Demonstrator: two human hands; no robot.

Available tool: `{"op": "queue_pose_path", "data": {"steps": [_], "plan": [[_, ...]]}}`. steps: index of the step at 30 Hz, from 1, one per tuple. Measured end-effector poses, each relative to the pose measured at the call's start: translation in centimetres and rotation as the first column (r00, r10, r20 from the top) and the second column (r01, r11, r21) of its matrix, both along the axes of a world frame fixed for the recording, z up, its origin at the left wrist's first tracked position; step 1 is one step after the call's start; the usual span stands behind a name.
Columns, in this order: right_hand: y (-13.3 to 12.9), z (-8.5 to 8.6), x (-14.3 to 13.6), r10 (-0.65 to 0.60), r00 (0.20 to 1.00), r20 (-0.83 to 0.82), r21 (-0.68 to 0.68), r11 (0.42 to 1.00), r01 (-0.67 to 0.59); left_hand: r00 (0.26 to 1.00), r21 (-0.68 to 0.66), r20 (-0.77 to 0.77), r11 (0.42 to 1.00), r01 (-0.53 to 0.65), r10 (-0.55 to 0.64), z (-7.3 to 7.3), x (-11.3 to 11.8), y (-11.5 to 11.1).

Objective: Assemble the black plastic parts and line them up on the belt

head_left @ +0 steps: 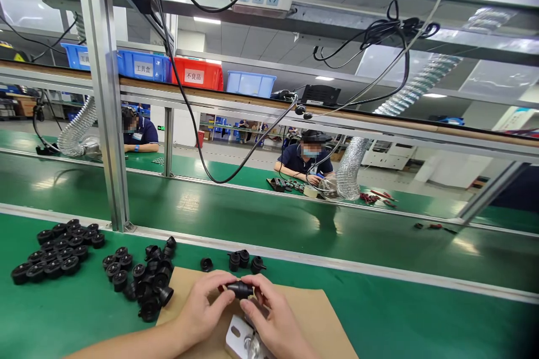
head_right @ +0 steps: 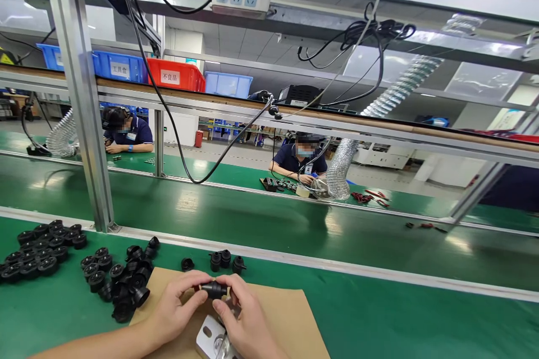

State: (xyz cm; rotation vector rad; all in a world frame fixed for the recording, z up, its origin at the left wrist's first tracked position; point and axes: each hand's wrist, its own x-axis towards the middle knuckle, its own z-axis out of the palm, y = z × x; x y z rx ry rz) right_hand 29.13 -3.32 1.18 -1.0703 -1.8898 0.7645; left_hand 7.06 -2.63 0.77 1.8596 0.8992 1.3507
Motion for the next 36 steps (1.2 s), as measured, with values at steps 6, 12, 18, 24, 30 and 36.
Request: {"op": "queue_pose_path", "data": {"steps": [6, 12, 18, 24, 30, 36], "plan": [[0.2, -0.1, -0.2, -0.024, 1.0, -0.013, 0.007, 1.0, 0.024, 1.0, -0.01, -0.016, 1.0, -0.026, 0.026, -0.5, 0.0, 0.0], [0.7, 0.6, 0.7, -0.124, 0.991, 0.051, 0.132, 0.984, 0.116, 0.99, 0.111, -0.117, 0.992, -0.062, 0.075, -0.6, -0.4, 0.5], [4.0, 0.2, 5.8, -0.473, 0.851, 0.227, 0.396, 0.843, 0.363, 0.889, 0.129, -0.251, 0.924, -0.36, 0.382, -1.6, -1.7, 2.6], [5.6, -2.2, 7.3, -0.456, 0.804, 0.383, 0.407, 0.864, 0.296, 0.875, 0.037, -0.37, 0.947, -0.32, 0.311, -2.8, -2.4, 3.9], [5.5, -2.5, 6.6, -0.432, 0.832, 0.346, 0.391, 0.873, 0.291, 0.876, -0.001, -0.373, 0.944, -0.33, 0.306, -2.4, -2.6, 3.7], [3.7, -1.0, 3.6, -0.372, 0.897, 0.239, 0.39, 0.883, 0.262, 0.87, -0.059, -0.409, 0.943, -0.327, 0.276, -1.7, -2.7, 4.0]]}}
